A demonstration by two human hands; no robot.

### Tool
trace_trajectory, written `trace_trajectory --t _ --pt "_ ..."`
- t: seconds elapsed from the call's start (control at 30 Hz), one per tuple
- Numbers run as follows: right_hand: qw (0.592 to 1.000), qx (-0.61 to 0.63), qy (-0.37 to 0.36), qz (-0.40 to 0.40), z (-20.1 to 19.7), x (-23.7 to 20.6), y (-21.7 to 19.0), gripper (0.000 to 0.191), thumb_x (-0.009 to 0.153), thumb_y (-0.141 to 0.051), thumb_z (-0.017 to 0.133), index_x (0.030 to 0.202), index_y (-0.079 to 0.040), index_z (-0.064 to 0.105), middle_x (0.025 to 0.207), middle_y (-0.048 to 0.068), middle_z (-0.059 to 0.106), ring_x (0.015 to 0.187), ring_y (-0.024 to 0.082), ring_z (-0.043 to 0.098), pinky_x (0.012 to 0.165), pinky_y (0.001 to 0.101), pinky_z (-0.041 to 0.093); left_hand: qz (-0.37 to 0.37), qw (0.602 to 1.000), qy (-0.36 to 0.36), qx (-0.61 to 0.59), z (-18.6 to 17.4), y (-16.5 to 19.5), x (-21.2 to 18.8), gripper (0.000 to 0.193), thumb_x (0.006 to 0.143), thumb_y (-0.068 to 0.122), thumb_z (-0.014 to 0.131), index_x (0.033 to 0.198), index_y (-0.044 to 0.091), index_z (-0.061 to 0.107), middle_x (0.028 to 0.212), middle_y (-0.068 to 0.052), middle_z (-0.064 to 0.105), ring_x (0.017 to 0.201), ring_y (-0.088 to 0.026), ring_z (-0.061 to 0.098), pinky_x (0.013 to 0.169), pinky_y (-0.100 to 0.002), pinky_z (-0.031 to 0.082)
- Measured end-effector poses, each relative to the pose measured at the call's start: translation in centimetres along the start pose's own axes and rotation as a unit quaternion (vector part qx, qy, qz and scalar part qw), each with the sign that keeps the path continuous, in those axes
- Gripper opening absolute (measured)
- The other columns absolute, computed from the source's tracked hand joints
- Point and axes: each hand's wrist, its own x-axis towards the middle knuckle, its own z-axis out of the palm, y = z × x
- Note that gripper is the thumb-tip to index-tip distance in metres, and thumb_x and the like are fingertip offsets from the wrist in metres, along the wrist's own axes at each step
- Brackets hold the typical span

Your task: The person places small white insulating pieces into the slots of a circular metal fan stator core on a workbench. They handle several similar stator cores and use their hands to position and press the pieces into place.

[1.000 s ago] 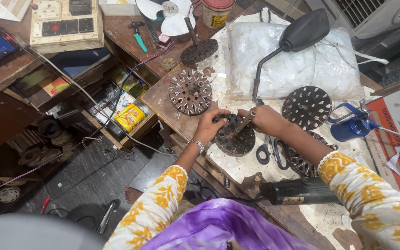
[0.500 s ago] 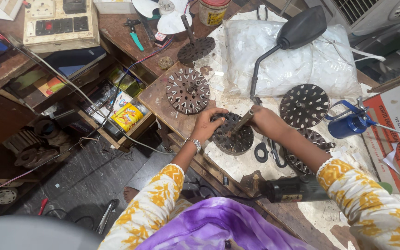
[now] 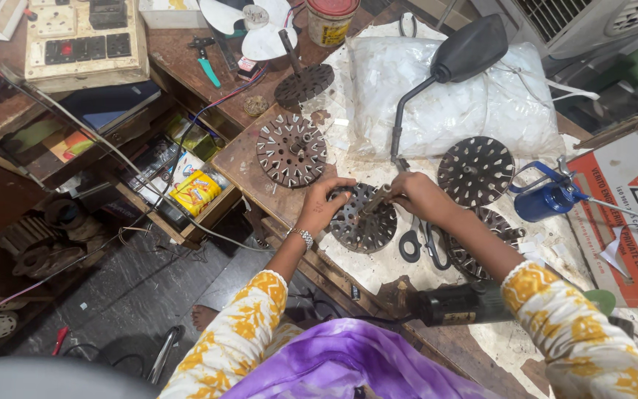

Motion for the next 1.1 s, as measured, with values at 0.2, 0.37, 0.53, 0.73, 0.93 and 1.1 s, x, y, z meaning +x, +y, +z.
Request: trace_trajectory --t 0.2,0.37,0.53,0.73,0.93,1.1 --pt "0.959 0.182 0.003 0.216 0.5 0.2 -0.1 0.016 0.078 -0.01 0.085 0.089 -0.001 0.078 0.088 0.011 0.078 0.081 0.019 0.072 0.075 0.0315 0.058 -0.03 0.998 -0.017 -0.049 -0.1 -0.2 -0.2 0.03 0.091 0.003 0.066 0.12 0.003 0.072 0.116 -0.005 0.075 0.098 -0.01 0.069 0.086 -0.026 0.055" --pt "0.918 0.329 -0.081 0.208 -1.4 0.6 0.4 0.031 0.078 -0.004 0.082 0.108 -0.003 0.077 0.097 0.007 0.08 0.089 0.013 0.074 0.085 0.0282 0.059 0.008 1.0 -0.014 -0.011 -0.4 0.0 -0.3 0.03 0.091 0.0 0.068 0.12 0.003 0.074 0.118 -0.006 0.076 0.105 -0.011 0.069 0.093 -0.026 0.055" --pt "0.851 0.45 -0.083 0.258 -1.9 -0.9 -0.1 0.038 0.081 0.0 0.077 0.118 0.002 0.073 0.101 0.01 0.077 0.093 0.015 0.073 0.087 0.0285 0.059 0.015 0.999 -0.025 -0.024 -0.2 0.3 -0.5 0.031 0.092 0.0 0.068 0.122 0.003 0.073 0.12 -0.007 0.076 0.108 -0.011 0.069 0.095 -0.026 0.054" --pt "0.774 0.535 -0.038 0.336 -0.2 -1.2 -0.1 0.027 0.083 0.0 0.078 0.108 0.006 0.072 0.098 0.01 0.075 0.089 0.016 0.073 0.085 0.0284 0.062 0.008 0.999 -0.026 -0.03 -0.2 0.9 -0.6 0.03 0.092 0.0 0.067 0.121 0.002 0.073 0.121 -0.006 0.075 0.109 -0.011 0.068 0.095 -0.026 0.054" --pt "0.796 0.48 -0.063 0.365 -0.3 -0.9 0.3 0.019 0.079 -0.002 0.081 0.097 0.003 0.078 0.091 0.012 0.079 0.083 0.016 0.075 0.08 0.0279 0.061 0.019 0.999 -0.027 -0.026 -0.2 0.9 -0.6 0.03 0.091 0.0 0.068 0.121 0.002 0.073 0.121 -0.006 0.076 0.11 -0.011 0.069 0.096 -0.026 0.054" --pt "0.907 0.278 -0.09 0.305 0.3 -0.6 0.1 0.024 0.076 -0.005 0.087 0.096 0.006 0.081 0.086 0.011 0.079 0.079 0.016 0.071 0.075 0.0271 0.055 0.001 1.0 -0.025 -0.019 0.2 0.7 -0.6 0.029 0.092 0.001 0.067 0.119 0.003 0.073 0.12 -0.006 0.076 0.108 -0.011 0.069 0.094 -0.027 0.055"
